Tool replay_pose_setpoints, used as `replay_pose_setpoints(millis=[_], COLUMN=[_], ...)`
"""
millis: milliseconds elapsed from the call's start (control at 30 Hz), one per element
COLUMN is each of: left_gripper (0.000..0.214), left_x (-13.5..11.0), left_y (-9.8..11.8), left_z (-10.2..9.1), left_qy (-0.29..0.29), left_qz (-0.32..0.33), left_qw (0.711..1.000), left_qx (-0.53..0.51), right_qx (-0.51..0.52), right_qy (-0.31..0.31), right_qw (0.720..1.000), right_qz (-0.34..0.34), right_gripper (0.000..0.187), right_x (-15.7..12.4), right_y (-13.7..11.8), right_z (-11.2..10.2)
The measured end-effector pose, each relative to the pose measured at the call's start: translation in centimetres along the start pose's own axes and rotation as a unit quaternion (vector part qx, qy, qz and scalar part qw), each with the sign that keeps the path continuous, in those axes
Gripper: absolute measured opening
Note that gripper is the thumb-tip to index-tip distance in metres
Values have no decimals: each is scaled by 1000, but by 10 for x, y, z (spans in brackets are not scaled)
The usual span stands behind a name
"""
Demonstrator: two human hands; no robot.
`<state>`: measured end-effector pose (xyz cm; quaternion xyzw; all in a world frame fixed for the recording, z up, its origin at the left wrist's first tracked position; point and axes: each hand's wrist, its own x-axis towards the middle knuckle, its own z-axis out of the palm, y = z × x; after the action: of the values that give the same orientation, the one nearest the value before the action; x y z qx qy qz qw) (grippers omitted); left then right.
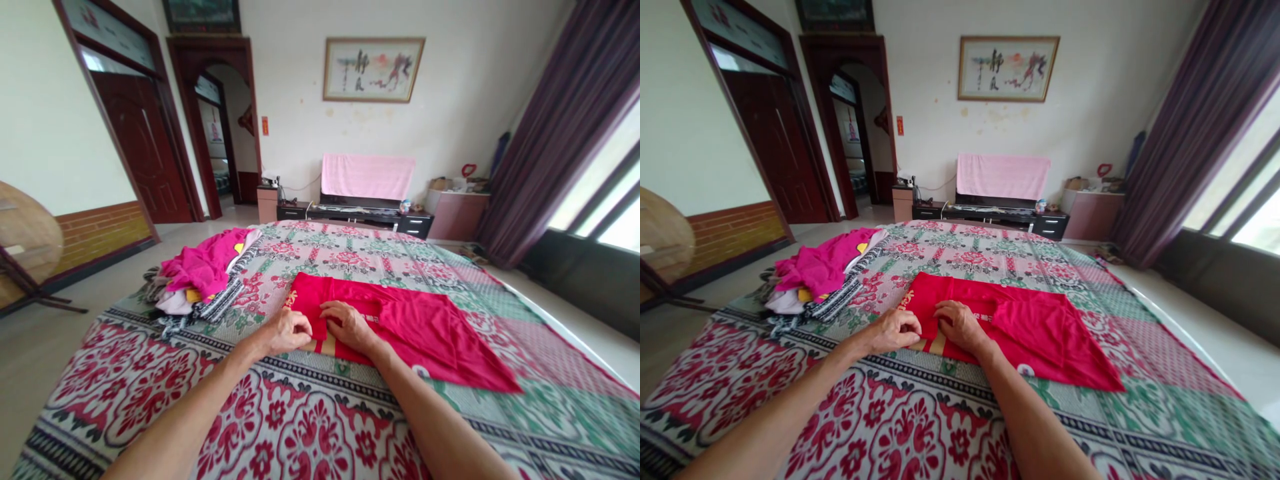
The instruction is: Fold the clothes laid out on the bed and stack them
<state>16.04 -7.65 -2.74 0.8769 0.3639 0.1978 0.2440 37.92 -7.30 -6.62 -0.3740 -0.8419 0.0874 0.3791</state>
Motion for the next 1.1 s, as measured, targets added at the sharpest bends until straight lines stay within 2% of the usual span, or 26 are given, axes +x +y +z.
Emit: replay_pose_setpoints(millis=[100, 200, 333, 400, 500, 633, 833, 1100], left_gripper=[16, 21, 33, 32, 28, 26, 30, 27], left_x=[-2, -3, -4, -5, -8, -14, -18, -17], left_y=[4, 8, 1, -10, -28, -47, -54, -55], left_z=[-1, -7, -22, -29, -34, -36, -39, -38], left_qy=[-22, -35, 65, 76, 4, -80, -105, -110], left_qz=[23, 4, -72, -96, -123, -148, -168, -168], left_qw=[999, 999, 994, 992, 992, 984, 978, 978], left_qx=[26, -8, -53, -42, -25, -52, -68, -54], right_qx=[3, 11, 12, 13, 17, 5, -7, -32], right_qy=[5, 5, 20, 24, 11, -22, -44, -52], right_qw=[1000, 1000, 1000, 999, 1000, 1000, 999, 998], right_qz=[3, 7, 19, 18, 4, -11, -22, 10], right_gripper=[31, 35, 26, 19, 15, 18, 19, 31], right_x=[0, 0, 2, 5, 7, 6, 2, -1], right_y=[-2, -6, -16, -22, -30, -29, -20, -23], right_z=[-1, -4, -11, -13, -12, -6, -3, -3])
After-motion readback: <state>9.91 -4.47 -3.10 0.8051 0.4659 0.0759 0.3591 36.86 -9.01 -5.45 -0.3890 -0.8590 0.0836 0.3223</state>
